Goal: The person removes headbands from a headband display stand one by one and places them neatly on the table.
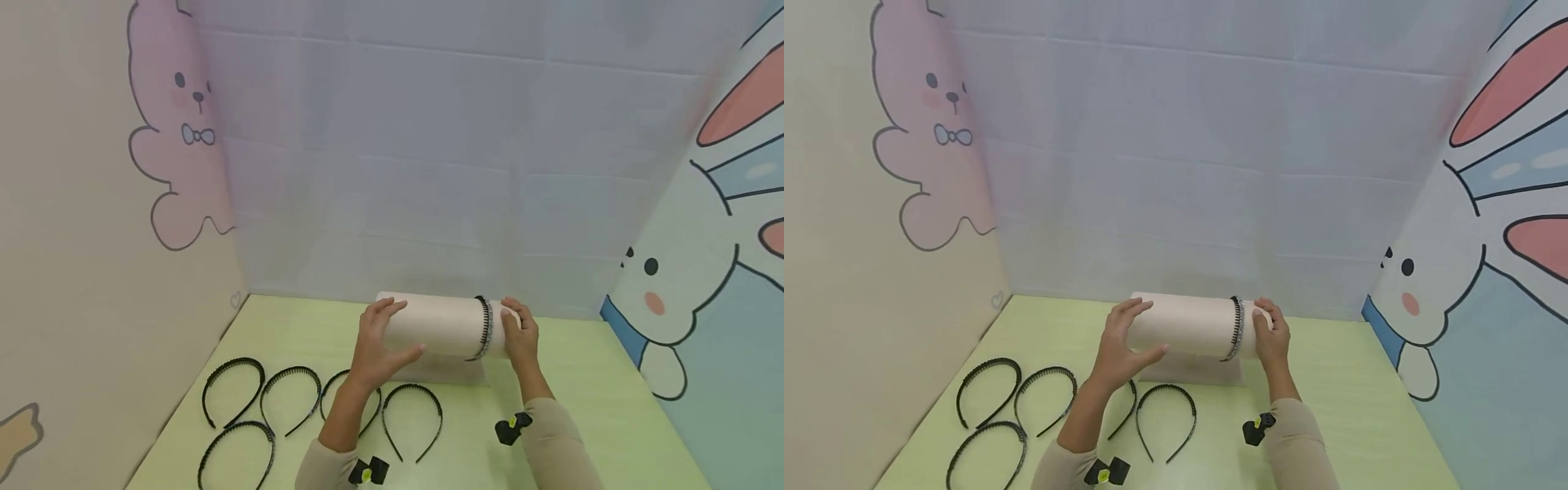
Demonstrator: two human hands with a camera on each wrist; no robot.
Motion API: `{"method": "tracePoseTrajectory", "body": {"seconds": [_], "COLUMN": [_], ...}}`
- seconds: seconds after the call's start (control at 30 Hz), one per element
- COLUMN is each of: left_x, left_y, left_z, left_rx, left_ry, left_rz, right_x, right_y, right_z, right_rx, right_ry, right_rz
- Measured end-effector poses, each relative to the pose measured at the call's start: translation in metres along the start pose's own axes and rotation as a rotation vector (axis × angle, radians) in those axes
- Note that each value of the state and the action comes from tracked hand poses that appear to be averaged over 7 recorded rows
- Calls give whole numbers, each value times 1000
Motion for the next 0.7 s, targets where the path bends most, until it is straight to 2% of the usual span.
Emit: {"method": "tracePoseTrajectory", "body": {"seconds": [0.13, 0.4, 0.7], "left_x": [-6, -16, -9], "left_y": [9, 23, 48], "left_z": [-7, -26, -41], "left_rx": [36, 84, 192], "left_ry": [5, 4, -18], "left_rz": [3, -45, -66], "right_x": [16, 19, 18], "right_y": [1, 2, 1], "right_z": [5, 5, 7], "right_rx": [-4, -5, 7], "right_ry": [-23, -16, 17], "right_rz": [20, 13, 33]}}
Point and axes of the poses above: each hand's wrist, its own z-axis away from the middle knuckle, its own y-axis out of the palm, x = y × z, the point moved 9 cm from there along -z, towards the middle knuckle, and after that the axes turned 13 degrees about z, right-handed, at the moved point
